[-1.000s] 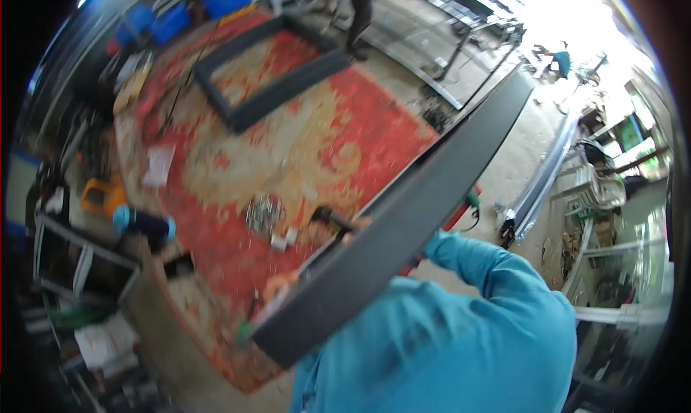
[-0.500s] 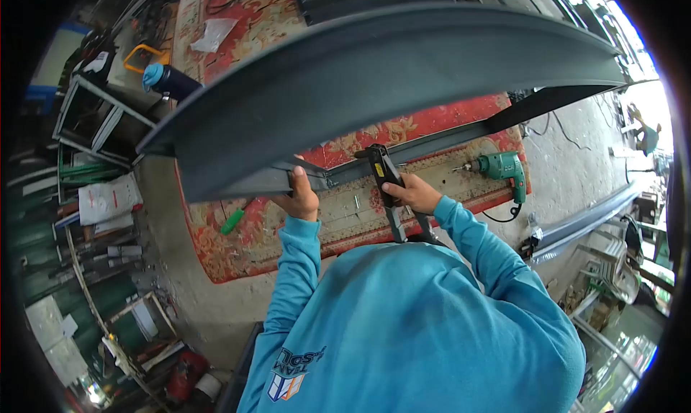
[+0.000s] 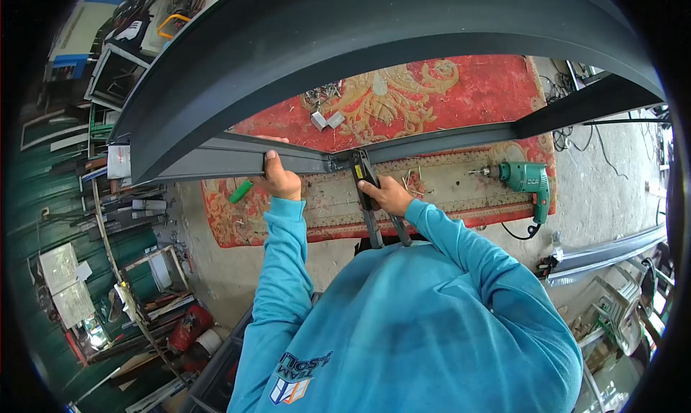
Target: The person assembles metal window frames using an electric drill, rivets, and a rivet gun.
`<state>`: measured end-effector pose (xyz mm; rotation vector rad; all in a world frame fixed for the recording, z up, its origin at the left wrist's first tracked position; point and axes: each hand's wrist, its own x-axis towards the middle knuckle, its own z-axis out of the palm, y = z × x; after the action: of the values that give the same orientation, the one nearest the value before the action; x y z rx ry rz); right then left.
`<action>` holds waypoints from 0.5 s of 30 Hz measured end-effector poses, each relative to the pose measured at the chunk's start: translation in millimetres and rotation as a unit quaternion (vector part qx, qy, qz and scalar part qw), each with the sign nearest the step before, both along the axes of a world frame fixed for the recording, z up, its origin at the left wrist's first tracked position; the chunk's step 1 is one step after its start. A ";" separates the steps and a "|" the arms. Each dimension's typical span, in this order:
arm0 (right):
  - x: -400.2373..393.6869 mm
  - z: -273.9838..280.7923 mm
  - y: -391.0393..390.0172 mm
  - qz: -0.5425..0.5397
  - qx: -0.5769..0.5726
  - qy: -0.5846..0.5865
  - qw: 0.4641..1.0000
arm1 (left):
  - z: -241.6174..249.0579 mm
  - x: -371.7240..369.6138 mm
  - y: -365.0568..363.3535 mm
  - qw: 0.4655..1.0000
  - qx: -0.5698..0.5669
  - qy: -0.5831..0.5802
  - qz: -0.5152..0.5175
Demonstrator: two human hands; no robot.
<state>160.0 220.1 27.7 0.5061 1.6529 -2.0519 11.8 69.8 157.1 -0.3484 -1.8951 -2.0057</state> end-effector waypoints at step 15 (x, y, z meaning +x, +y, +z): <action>-5.8 -9.2 -6.9 0.014 -0.059 -0.028 0.998 | 0.1 -1.3 1.6 1.000 0.017 -0.005 -0.003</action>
<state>154.1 213.2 18.5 0.4915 1.4893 -2.0804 10.5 71.4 157.2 -0.3363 -1.8663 -2.0456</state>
